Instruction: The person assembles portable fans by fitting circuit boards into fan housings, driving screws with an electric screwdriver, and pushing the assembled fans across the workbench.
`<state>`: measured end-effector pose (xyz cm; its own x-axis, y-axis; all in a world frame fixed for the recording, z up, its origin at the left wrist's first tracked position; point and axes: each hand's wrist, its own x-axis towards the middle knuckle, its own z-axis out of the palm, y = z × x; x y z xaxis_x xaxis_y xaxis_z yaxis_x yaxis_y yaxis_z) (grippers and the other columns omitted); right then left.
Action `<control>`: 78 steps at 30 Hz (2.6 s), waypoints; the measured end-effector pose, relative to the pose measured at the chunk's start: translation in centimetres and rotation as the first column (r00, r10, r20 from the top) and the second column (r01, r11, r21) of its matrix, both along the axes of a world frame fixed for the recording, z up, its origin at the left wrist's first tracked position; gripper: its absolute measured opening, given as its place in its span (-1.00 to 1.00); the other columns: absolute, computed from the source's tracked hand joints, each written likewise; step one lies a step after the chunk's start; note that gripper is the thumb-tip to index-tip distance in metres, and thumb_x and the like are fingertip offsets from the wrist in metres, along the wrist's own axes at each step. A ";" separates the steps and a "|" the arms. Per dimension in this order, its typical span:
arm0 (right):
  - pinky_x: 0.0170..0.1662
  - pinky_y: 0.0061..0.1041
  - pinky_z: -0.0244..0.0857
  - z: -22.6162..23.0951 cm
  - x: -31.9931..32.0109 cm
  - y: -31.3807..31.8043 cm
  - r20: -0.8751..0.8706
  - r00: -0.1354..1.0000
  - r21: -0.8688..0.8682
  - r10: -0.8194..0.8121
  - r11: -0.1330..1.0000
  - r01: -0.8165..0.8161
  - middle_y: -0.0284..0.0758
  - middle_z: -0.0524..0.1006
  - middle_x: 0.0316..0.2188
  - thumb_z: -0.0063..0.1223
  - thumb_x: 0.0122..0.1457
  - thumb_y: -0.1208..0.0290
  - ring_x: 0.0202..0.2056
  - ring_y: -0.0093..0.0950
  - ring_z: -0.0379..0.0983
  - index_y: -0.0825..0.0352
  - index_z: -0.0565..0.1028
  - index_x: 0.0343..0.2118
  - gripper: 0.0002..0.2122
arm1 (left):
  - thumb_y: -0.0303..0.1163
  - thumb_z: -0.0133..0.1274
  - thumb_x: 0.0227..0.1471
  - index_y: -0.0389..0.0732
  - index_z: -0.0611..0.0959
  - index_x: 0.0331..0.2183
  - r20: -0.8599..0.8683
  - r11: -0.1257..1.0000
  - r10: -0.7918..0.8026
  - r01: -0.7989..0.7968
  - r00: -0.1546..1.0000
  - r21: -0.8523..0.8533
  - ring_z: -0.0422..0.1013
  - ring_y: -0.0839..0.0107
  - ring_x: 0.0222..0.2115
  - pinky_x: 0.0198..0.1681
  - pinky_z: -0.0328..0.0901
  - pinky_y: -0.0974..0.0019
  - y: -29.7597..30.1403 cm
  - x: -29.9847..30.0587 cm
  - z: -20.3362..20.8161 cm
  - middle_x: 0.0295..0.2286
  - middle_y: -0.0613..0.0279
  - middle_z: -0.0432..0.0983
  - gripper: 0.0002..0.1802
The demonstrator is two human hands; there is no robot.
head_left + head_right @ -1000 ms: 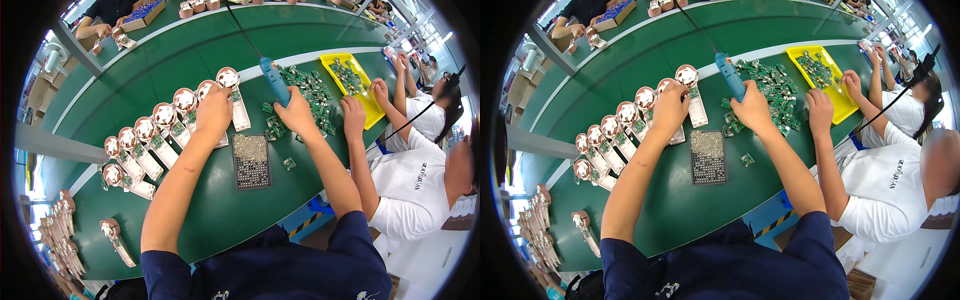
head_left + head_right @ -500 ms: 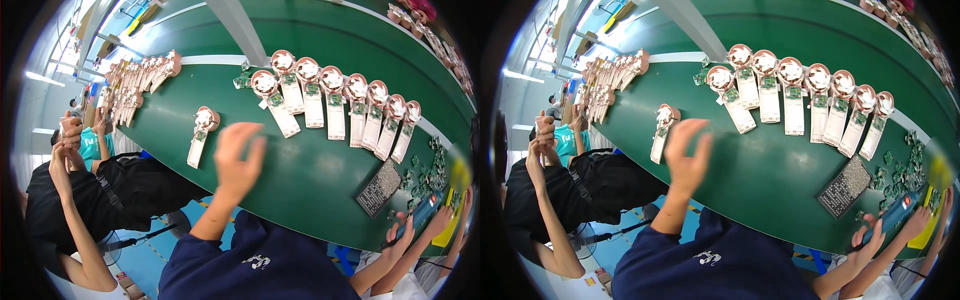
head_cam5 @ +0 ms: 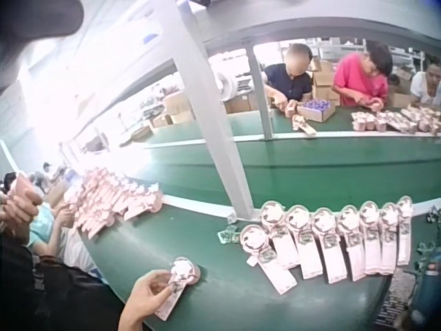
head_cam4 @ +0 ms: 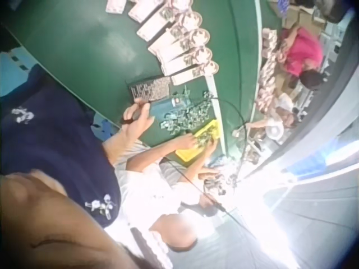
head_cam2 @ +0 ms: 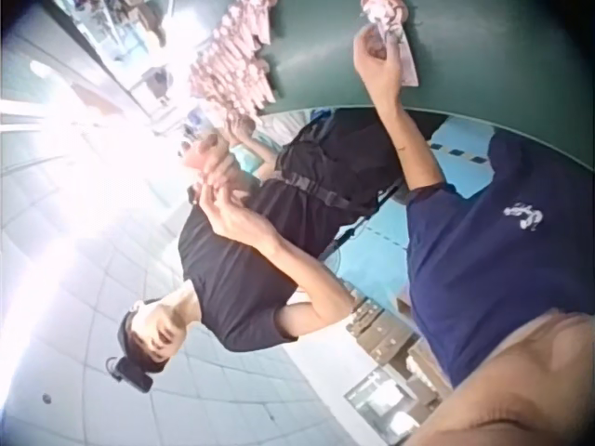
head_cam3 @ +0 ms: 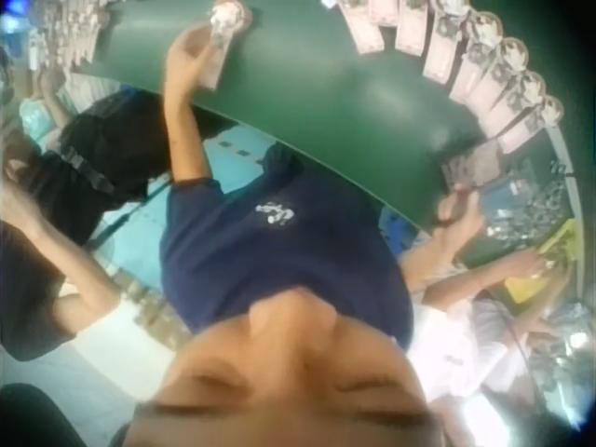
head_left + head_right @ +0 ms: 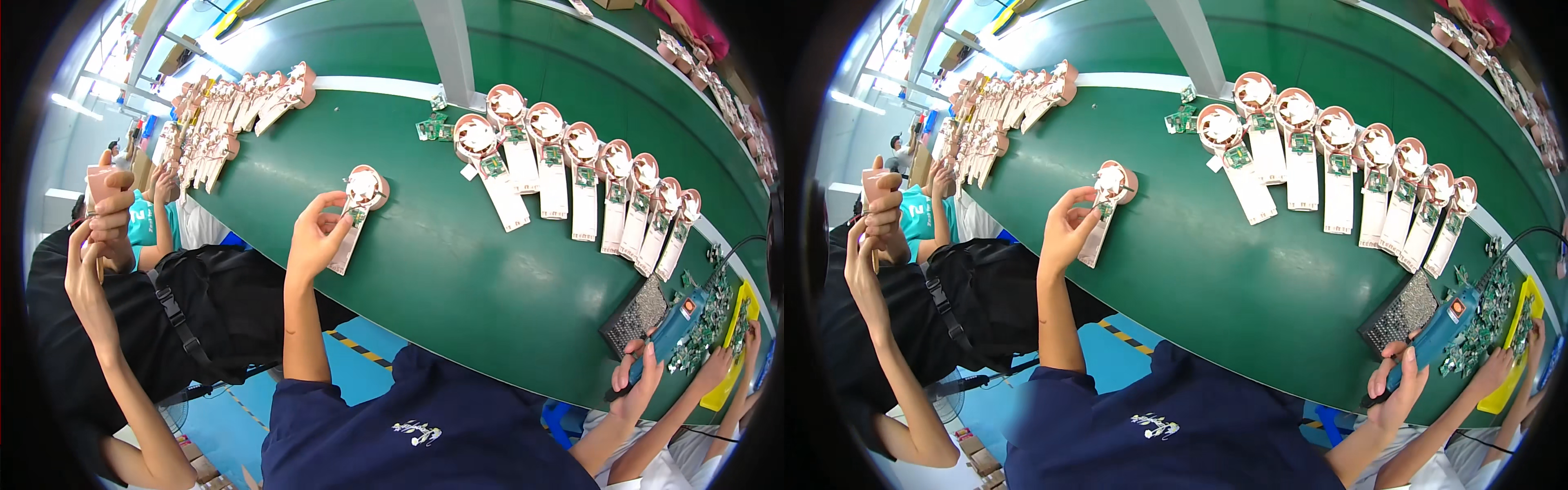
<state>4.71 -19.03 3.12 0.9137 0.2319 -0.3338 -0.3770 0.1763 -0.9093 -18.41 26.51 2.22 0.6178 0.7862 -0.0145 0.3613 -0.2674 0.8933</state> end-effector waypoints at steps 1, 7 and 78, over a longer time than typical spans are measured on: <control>-0.79 -0.71 -0.02 0.2 -0.3 0.1 0.008 1.000 -0.009 -0.007 1.000 0.008 -0.23 0.44 -0.41 -0.10 0.31 0.34 -0.79 -0.70 0.11 0.32 0.27 0.02 -0.71 | -0.57 0.13 0.01 -0.33 0.53 -0.08 -0.012 1.000 0.002 -0.002 1.000 -0.004 0.46 0.58 -0.42 -0.40 0.33 0.54 0.2 0.4 -0.4 -0.21 0.19 0.49 -0.63; -0.80 -0.71 -0.02 0.4 -0.7 -0.1 -0.004 1.000 -0.024 0.008 1.000 -0.008 -0.24 0.44 -0.42 -0.08 0.30 0.33 -0.79 -0.70 0.10 0.32 0.27 0.02 -0.70 | -0.54 0.16 0.03 -0.34 0.52 -0.17 -0.010 0.985 0.013 -0.014 1.000 -0.171 0.44 0.68 -0.49 -0.47 0.29 0.58 0.0 0.1 -1.7 -0.27 0.29 0.48 -0.72; -0.75 -0.50 0.25 -3.6 7.5 2.9 0.711 0.637 0.486 -0.298 0.863 -0.139 -0.26 0.35 -0.65 -0.22 -0.14 -0.59 -0.78 -0.49 0.24 0.31 0.22 -0.04 -0.07 | -0.68 0.11 -0.07 -0.35 0.16 0.17 0.230 0.891 -0.263 0.327 0.937 -0.314 0.50 0.51 -0.48 -0.53 0.38 0.56 -29.3 17.1 -3.1 0.12 0.01 0.19 -0.22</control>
